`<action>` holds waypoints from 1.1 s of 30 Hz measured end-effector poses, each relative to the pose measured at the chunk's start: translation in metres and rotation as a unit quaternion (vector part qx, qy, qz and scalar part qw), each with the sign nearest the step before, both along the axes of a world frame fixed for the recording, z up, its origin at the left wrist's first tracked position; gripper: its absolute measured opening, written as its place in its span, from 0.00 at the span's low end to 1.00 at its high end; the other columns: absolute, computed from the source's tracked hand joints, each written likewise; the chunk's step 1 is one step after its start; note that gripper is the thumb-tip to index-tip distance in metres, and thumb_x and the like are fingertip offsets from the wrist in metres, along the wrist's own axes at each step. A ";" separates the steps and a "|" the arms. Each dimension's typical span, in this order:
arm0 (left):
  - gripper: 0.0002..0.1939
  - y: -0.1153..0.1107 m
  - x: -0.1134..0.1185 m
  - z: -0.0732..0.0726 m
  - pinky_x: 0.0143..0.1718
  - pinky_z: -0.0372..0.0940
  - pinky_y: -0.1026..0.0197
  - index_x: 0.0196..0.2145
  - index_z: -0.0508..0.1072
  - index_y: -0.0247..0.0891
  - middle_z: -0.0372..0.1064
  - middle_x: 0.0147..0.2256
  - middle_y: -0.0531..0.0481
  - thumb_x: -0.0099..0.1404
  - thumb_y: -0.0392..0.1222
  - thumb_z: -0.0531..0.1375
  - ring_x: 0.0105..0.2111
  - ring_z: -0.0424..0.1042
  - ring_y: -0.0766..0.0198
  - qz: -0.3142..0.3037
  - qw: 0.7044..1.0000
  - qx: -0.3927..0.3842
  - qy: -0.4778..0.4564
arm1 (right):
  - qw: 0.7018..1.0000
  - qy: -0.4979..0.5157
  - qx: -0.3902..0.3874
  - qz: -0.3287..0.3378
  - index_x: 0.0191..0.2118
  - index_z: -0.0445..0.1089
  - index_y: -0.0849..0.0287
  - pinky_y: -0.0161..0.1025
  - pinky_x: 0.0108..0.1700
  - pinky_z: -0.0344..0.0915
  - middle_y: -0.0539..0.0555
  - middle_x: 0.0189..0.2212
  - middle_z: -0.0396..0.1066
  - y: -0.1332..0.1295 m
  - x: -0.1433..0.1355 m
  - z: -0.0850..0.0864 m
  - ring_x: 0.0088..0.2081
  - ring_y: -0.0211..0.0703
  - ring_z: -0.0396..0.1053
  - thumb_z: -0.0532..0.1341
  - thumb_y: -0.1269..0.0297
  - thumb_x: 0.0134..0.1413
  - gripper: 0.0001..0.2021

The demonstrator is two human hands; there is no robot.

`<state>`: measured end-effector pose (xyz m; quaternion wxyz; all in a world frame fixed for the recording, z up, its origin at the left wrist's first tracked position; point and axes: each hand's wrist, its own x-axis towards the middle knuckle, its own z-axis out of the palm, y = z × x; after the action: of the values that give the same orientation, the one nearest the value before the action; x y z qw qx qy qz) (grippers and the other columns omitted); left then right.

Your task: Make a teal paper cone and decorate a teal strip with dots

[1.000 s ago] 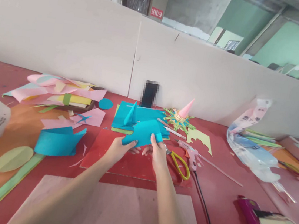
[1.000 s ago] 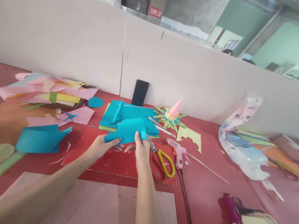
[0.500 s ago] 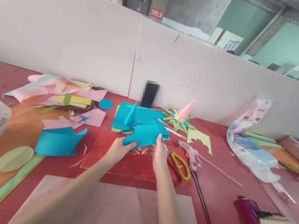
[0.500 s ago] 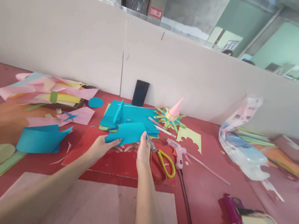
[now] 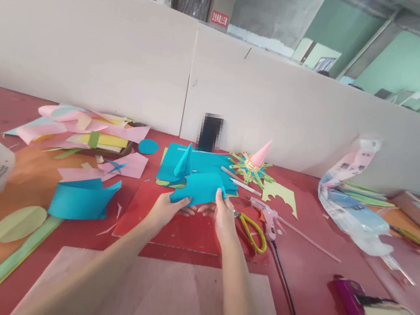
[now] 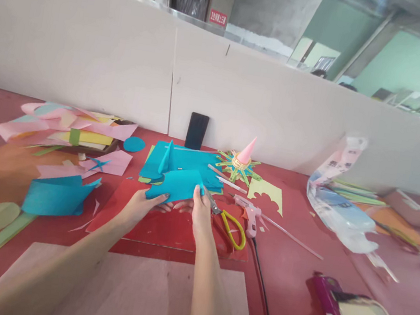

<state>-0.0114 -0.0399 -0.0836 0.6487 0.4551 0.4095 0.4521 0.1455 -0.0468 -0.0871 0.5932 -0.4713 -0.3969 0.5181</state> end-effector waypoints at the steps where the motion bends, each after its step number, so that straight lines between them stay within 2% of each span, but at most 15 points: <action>1: 0.16 0.001 0.000 -0.001 0.33 0.70 0.57 0.27 0.74 0.30 0.75 0.26 0.44 0.49 0.48 0.64 0.25 0.74 0.59 0.001 1.000 -0.007 -0.007 | 1.000 -0.001 0.002 0.005 0.30 0.60 0.55 0.36 0.17 0.61 0.48 0.14 0.69 0.000 0.000 0.000 0.22 0.46 0.72 0.55 0.43 0.47 0.18; 11: 0.16 0.004 -0.004 -0.005 0.33 0.69 0.59 0.27 0.74 0.30 0.75 0.26 0.44 0.48 0.47 0.65 0.25 0.74 0.61 -0.013 0.998 -0.041 -0.036 | 1.000 0.008 0.000 0.016 0.29 0.59 0.56 0.34 0.16 0.60 0.47 0.13 0.67 0.001 -0.001 -0.001 0.20 0.45 0.71 0.56 0.44 0.47 0.18; 20: 0.19 0.004 -0.002 -0.005 0.30 0.69 0.60 0.26 0.74 0.29 0.75 0.24 0.44 0.44 0.49 0.67 0.23 0.73 0.61 -0.046 0.997 -0.044 -0.031 | 0.998 0.026 0.004 -0.052 0.30 0.64 0.58 0.34 0.15 0.60 0.47 0.14 0.68 0.002 0.000 0.001 0.17 0.42 0.69 0.62 0.50 0.43 0.16; 27: 0.19 0.006 -0.001 -0.005 0.30 0.69 0.58 0.25 0.73 0.30 0.74 0.24 0.44 0.44 0.50 0.66 0.23 0.73 0.61 -0.043 0.998 -0.047 -0.028 | 0.997 0.065 0.018 -0.044 0.21 0.60 0.58 0.33 0.13 0.58 0.46 0.09 0.62 0.000 -0.005 0.002 0.10 0.36 0.61 0.54 0.42 0.47 0.22; 33: 0.19 0.003 -0.002 -0.004 0.31 0.69 0.58 0.26 0.73 0.30 0.75 0.25 0.43 0.45 0.51 0.66 0.23 0.73 0.60 -0.052 0.998 -0.044 -0.018 | 0.997 0.068 0.016 -0.036 0.21 0.61 0.59 0.33 0.14 0.59 0.48 0.10 0.64 -0.003 -0.004 0.002 0.12 0.38 0.63 0.52 0.41 0.49 0.23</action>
<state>-0.0134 -0.0369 -0.0879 0.6978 0.4387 0.3929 0.4078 0.1415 -0.0501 -0.0851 0.6447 -0.4397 -0.3466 0.5205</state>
